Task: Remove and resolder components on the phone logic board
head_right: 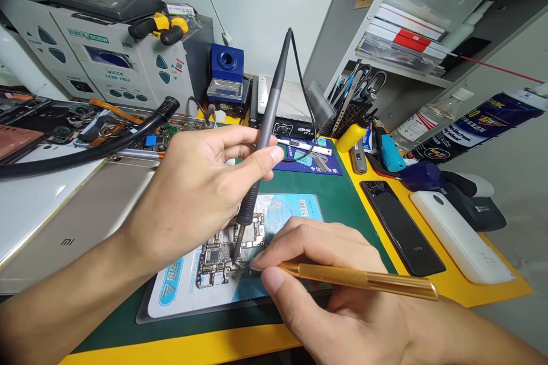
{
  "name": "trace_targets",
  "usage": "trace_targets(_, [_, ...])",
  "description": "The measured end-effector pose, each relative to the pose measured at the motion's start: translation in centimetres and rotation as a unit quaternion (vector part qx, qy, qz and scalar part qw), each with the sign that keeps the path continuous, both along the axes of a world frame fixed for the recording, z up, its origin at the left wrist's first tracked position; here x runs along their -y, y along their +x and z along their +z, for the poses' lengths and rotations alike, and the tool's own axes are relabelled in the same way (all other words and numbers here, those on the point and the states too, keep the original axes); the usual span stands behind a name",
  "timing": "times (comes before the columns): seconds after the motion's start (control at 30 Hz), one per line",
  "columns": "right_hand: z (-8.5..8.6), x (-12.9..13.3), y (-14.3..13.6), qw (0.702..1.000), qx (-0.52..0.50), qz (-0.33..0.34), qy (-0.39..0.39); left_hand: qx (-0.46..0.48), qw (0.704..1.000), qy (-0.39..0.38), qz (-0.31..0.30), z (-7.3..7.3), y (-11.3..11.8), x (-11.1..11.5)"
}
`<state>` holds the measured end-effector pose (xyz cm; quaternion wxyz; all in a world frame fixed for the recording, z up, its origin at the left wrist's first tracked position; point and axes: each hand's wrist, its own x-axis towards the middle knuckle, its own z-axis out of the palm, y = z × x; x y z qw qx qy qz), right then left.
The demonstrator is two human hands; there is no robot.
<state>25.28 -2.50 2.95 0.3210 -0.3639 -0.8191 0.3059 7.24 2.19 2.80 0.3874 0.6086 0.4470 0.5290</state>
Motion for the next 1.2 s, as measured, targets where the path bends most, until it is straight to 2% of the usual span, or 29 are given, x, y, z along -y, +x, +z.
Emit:
trace_targets(0.2, [-0.09,-0.44,0.47,0.999,0.009,0.048,-0.023,0.004,1.000,-0.006,0.016,0.32,0.16,0.19])
trace_targets(0.4, [0.00,-0.38,0.55,0.998,-0.001,0.060,-0.021,0.002,1.000,-0.016,0.016,0.44,0.16,0.30])
trace_targets(0.97, [-0.52,-0.19,0.59,0.997,-0.020,0.062,-0.040,-0.013,1.000,-0.015,0.020,0.33,0.40,0.01])
trace_targets(1.2, [0.17,-0.48,0.90,0.998,-0.006,0.051,-0.047,-0.022,1.000,0.006,0.015,0.27,0.14,0.16])
